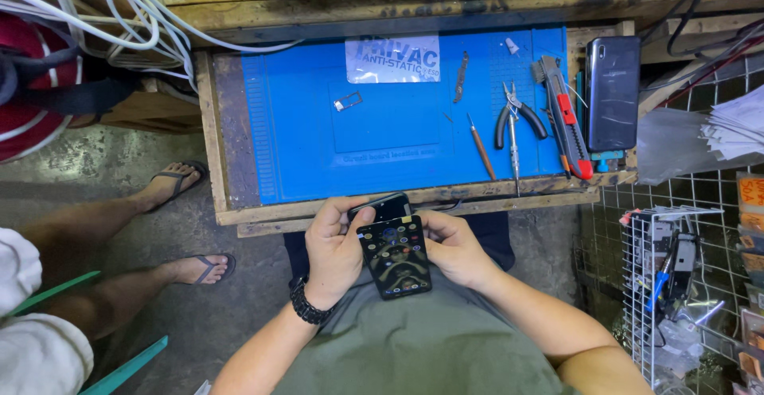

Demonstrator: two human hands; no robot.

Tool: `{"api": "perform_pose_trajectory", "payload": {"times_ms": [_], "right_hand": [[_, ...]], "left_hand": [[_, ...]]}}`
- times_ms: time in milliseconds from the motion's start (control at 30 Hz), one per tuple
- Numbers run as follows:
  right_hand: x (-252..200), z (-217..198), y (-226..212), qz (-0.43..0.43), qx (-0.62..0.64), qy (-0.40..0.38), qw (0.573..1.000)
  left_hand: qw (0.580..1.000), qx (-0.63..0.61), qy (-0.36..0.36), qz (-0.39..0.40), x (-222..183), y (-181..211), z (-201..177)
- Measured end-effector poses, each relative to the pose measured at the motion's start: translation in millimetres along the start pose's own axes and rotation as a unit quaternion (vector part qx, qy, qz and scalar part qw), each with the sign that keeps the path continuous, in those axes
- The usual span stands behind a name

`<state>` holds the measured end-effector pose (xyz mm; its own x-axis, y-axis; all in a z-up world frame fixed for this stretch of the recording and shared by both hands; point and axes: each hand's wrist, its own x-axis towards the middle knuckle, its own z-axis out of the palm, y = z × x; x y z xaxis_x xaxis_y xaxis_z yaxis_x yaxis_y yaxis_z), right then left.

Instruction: The person uses a screwdriver to tighten screws on a disassembled smartphone placed on a blue mat. They then test the phone's functionality by navigating the touchscreen and opening the camera app. Finally, they reassemble the device by aligning the back cover and pressing it into place.

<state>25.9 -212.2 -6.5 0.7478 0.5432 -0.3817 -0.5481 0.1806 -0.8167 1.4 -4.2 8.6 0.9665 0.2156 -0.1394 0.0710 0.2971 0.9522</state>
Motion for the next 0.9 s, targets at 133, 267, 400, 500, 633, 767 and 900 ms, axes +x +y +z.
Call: {"api": "perform_pose_trajectory", "payload": {"times_ms": [133,267,400,500,633,767,900], "right_hand": [[5.2,-7.3,-14.5,-0.004,-0.074,-0.023,0.997],[12.7,-15.1,-56.8,-0.016,-0.201,-0.11,0.973],[14.9,-19.5,-89.3,-0.048,-0.371,-0.218,0.901],[16.0,-15.5,-95.6,-0.037,-0.411,-0.274,0.869],[14.1,-8.5,-99.4,-0.043,-0.415,-0.288,0.862],[5.5,-1.2,-101.5,-0.055,-0.453,-0.271,0.847],[-4.6,-2.3,-113.7,-0.086,-0.469,-0.243,0.845]], "left_hand": [[1.0,0.002,0.025,-0.001,-4.6,-7.2,-9.2],[0.995,-0.039,-0.068,-0.056,-9.6,-9.6,-32.0],[0.959,-0.013,-0.229,-0.165,-16.5,-4.4,-48.9],[0.929,-0.003,-0.318,-0.189,-22.2,3.8,-47.3],[0.921,0.029,-0.356,-0.152,-20.5,8.5,-40.3],[0.926,0.123,-0.337,-0.12,-16.5,13.8,-30.6],[0.925,0.222,-0.308,-0.03,-15.2,23.5,-23.3]]}}
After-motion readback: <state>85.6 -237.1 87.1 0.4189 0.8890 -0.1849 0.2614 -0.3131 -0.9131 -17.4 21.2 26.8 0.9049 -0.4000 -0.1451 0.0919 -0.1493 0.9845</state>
